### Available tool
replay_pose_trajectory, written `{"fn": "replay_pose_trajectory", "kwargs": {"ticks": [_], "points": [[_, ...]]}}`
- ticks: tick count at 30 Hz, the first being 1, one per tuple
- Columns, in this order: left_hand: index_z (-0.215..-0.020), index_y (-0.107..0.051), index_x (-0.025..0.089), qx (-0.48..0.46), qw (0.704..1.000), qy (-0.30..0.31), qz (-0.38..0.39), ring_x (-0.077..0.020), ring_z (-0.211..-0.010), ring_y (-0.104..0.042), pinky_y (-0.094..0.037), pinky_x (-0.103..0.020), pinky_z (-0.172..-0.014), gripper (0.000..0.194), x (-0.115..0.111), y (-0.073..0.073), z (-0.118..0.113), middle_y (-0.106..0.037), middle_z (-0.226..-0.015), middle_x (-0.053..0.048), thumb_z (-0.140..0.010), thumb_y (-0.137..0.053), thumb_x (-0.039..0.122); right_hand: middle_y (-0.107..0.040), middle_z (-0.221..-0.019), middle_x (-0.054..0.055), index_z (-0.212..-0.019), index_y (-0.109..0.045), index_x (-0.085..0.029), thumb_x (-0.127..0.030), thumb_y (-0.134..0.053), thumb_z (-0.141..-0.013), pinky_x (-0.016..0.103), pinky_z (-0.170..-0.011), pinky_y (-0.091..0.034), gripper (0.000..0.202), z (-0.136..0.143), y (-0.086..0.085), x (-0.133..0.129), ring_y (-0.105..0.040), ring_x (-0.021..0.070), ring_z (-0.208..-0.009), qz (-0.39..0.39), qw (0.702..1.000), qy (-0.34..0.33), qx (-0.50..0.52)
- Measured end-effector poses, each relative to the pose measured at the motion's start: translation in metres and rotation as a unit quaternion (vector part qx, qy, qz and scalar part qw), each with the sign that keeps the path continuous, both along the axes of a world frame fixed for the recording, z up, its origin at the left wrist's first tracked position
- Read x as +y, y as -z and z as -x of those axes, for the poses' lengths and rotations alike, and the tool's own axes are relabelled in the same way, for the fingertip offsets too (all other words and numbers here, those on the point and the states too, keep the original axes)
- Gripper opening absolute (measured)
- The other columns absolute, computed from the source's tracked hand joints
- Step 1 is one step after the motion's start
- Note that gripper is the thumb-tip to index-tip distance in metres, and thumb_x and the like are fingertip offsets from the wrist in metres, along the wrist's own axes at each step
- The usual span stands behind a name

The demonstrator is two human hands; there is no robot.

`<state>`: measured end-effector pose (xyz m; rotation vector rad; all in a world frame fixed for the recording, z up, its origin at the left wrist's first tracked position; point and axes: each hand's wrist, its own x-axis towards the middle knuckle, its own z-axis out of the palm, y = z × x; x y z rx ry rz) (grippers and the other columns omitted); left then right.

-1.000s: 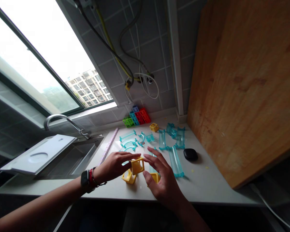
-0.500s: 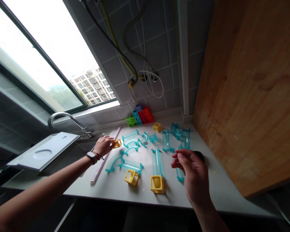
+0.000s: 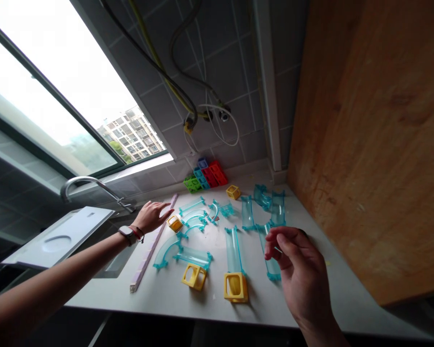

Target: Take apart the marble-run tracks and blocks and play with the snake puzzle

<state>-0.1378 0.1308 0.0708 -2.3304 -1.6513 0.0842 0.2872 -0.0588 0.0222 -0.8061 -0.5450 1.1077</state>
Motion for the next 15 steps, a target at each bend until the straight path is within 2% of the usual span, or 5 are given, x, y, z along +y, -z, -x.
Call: {"fn": "replay_pose_trajectory", "kwargs": {"ticks": [4, 8, 11, 13, 15], "points": [[-0.148, -0.056, 0.019, 0.001, 1.0, 0.001, -0.005, -0.0338, -0.125, -0.065, -0.047, -0.044, -0.105, 0.066, 0.065, -0.01, -0.036, -0.071, -0.134, -0.018, -0.097, -0.054, 0.061, -0.068, -0.085, 0.004, -0.09, -0.078, -0.024, -0.035, -0.073, -0.088, 0.027, -0.059, -0.055, 0.012, 0.002, 0.005, 0.002, -0.061, 0.0152, -0.065, 0.016, 1.0, -0.017, -0.002], [-0.159, -0.037, 0.015, -0.016, 1.0, 0.014, -0.016, -0.0362, -0.13, -0.06, -0.047, -0.044, -0.105, 0.092, 0.128, -0.022, -0.084, -0.061, -0.144, -0.022, -0.088, -0.068, 0.064, -0.068, -0.085, 0.004, -0.09, -0.078, -0.024, -0.036, -0.073, -0.089, 0.026, -0.061, -0.056, 0.013, -0.001, 0.01, 0.007, -0.062, 0.0149, -0.067, 0.022, 1.0, -0.018, 0.0], [-0.164, -0.024, 0.016, -0.03, 0.998, 0.041, -0.031, -0.036, -0.136, -0.054, -0.045, -0.044, -0.108, 0.101, 0.161, -0.032, -0.118, -0.052, -0.152, -0.023, -0.087, -0.072, 0.06, -0.068, -0.084, 0.004, -0.089, -0.078, -0.024, -0.036, -0.073, -0.09, 0.026, -0.061, -0.056, 0.013, -0.006, 0.013, 0.013, -0.062, 0.0153, -0.067, 0.019, 1.0, -0.011, -0.003], [-0.162, -0.028, 0.019, -0.032, 0.997, 0.057, -0.035, -0.0362, -0.139, -0.05, -0.045, -0.044, -0.109, 0.098, 0.176, -0.037, -0.136, -0.049, -0.155, -0.021, -0.086, -0.076, 0.056, -0.068, -0.084, 0.005, -0.09, -0.078, -0.024, -0.036, -0.073, -0.09, 0.027, -0.061, -0.056, 0.013, -0.011, 0.016, 0.018, -0.062, 0.0158, -0.067, 0.015, 1.0, -0.007, -0.009], [-0.156, -0.04, 0.019, -0.028, 0.997, 0.062, -0.033, -0.0364, -0.137, -0.051, -0.047, -0.046, -0.107, 0.086, 0.187, -0.04, -0.149, -0.052, -0.151, -0.019, -0.085, -0.078, 0.051, -0.069, -0.084, 0.005, -0.09, -0.079, -0.025, -0.036, -0.072, -0.09, 0.027, -0.062, -0.056, 0.013, -0.018, 0.019, 0.022, -0.062, 0.016, -0.068, 0.01, 1.0, 0.0, -0.014]]}}
